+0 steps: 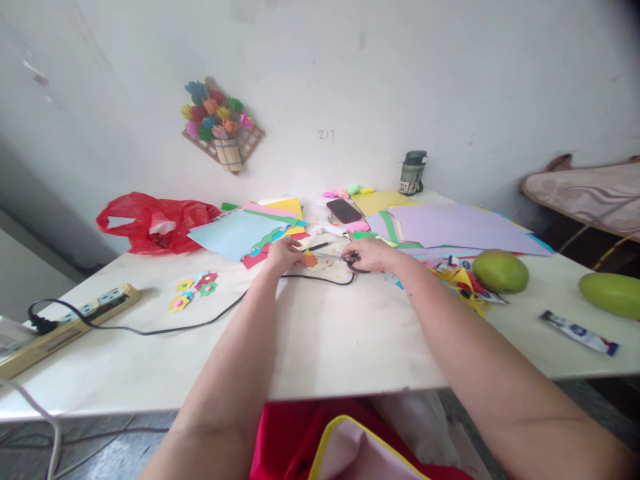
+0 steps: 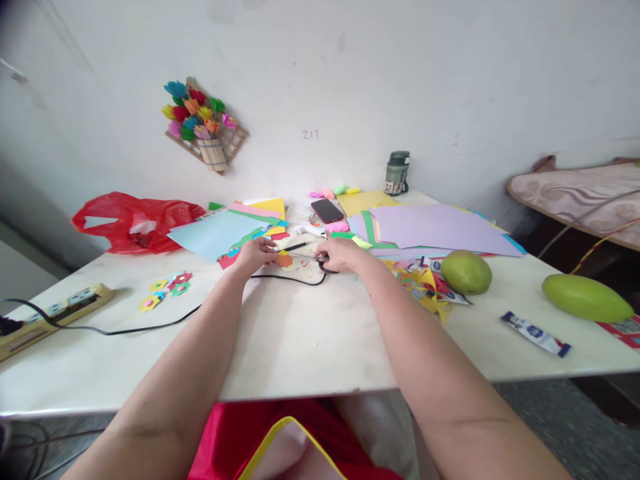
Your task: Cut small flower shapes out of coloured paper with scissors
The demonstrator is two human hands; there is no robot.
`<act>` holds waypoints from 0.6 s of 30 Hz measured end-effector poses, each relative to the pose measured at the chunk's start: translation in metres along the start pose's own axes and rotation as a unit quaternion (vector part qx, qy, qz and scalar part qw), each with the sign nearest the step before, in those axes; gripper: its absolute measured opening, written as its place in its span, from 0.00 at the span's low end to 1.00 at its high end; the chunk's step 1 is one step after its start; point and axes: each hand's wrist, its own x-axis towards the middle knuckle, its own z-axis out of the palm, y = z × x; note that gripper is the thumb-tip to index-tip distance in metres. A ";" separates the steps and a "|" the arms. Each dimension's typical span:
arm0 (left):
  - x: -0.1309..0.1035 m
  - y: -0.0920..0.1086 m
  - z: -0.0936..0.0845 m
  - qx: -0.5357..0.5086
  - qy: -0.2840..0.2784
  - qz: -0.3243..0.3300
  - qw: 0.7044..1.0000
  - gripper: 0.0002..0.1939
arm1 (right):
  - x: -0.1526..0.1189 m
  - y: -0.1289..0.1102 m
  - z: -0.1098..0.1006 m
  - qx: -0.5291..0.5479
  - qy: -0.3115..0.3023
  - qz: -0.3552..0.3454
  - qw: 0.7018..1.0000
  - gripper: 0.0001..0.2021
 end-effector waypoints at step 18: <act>-0.001 0.004 -0.003 0.135 0.047 0.017 0.990 0.09 | 0.007 0.010 0.011 0.045 0.084 0.035 0.995 0.17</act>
